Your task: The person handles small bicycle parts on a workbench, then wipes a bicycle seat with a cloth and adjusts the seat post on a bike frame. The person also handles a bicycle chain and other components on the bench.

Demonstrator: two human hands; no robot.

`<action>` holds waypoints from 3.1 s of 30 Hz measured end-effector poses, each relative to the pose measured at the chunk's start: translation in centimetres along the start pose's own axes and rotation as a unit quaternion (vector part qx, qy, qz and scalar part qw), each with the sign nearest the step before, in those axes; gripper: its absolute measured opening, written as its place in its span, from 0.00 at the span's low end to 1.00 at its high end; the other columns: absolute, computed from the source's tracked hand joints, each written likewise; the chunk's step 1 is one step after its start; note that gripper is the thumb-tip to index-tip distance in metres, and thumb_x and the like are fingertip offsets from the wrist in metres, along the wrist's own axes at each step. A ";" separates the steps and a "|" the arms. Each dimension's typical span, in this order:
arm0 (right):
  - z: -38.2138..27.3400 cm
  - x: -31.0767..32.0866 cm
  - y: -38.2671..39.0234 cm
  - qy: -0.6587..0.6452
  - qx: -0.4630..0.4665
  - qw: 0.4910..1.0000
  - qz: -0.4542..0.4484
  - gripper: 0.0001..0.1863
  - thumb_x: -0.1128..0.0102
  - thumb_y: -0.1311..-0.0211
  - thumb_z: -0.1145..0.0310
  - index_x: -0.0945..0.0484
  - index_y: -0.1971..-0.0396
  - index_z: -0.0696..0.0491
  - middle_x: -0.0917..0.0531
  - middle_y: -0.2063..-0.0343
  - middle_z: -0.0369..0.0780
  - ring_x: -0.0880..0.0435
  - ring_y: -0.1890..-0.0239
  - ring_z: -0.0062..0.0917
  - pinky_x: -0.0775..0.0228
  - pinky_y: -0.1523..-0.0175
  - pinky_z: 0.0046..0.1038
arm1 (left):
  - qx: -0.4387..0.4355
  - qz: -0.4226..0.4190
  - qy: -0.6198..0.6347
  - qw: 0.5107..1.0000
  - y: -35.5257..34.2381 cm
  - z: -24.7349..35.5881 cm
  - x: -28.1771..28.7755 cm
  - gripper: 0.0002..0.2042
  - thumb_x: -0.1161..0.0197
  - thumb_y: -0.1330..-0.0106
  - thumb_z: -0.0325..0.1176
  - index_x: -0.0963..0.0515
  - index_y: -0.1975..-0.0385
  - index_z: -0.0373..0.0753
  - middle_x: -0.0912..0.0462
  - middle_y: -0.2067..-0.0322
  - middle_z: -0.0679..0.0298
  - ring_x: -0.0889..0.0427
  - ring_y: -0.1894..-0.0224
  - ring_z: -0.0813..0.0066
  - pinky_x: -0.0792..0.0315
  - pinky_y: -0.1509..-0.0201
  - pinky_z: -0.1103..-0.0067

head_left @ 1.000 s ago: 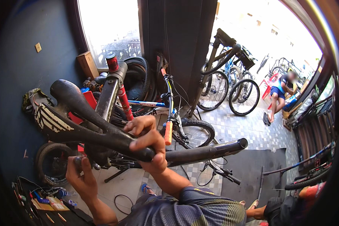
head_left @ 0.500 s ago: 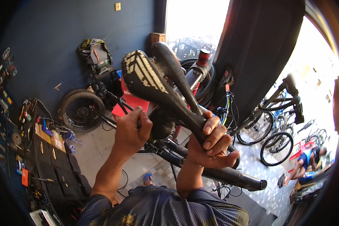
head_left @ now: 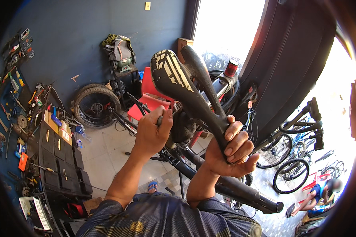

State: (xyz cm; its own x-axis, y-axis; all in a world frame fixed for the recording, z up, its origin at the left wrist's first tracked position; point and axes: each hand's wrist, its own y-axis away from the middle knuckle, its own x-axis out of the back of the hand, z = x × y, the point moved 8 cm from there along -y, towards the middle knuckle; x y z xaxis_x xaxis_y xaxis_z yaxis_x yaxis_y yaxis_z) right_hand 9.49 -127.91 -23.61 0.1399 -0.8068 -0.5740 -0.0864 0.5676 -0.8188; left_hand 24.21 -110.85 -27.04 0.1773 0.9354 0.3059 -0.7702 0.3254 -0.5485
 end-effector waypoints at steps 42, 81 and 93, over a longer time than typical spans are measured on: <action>0.0 0.0 0.1 0.018 -0.052 0.997 0.044 0.31 0.63 0.19 0.50 0.35 0.89 0.40 0.26 0.84 0.28 0.24 0.59 0.26 0.49 0.22 0.45 | -0.823 -0.121 -0.338 0.439 2.4 2.9 -1.8 0.06 0.43 0.33 0.36 0.31 0.61 0.48 0.38 0.80 0.69 0.34 0.77 0.76 0.40 0.79 0.80; -4.2 -6.1 11.8 0.752 0.390 0.483 0.221 0.13 0.44 0.22 0.63 0.28 0.51 0.59 0.23 0.63 0.41 0.22 0.59 0.23 0.29 0.53 0.26 | -0.196 -0.634 -0.149 0.733 0.8 -25.9 -4.5 0.24 0.41 0.27 0.59 0.25 0.58 0.39 0.13 0.66 0.46 0.12 0.61 0.41 0.21 0.59 0.52; 9.3 -5.5 15.5 0.840 0.132 0.438 0.290 0.23 0.49 0.19 0.48 0.30 0.54 0.57 0.26 0.68 0.37 0.25 0.69 0.20 0.30 0.60 0.25 | -0.207 -0.666 -0.071 0.713 0.6 -25.7 -4.6 0.21 0.44 0.23 0.52 0.29 0.55 0.36 0.12 0.65 0.46 0.12 0.61 0.41 0.20 0.58 0.52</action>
State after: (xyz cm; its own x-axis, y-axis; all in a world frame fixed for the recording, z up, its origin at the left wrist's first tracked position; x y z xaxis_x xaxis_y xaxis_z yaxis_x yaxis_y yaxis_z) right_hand 16.52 -113.13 -33.08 -0.7740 0.6301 -0.0624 0.5212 0.5779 -0.6280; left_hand 38.68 -111.37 -48.75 0.4963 -0.2562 0.8295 0.2762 0.9524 0.1289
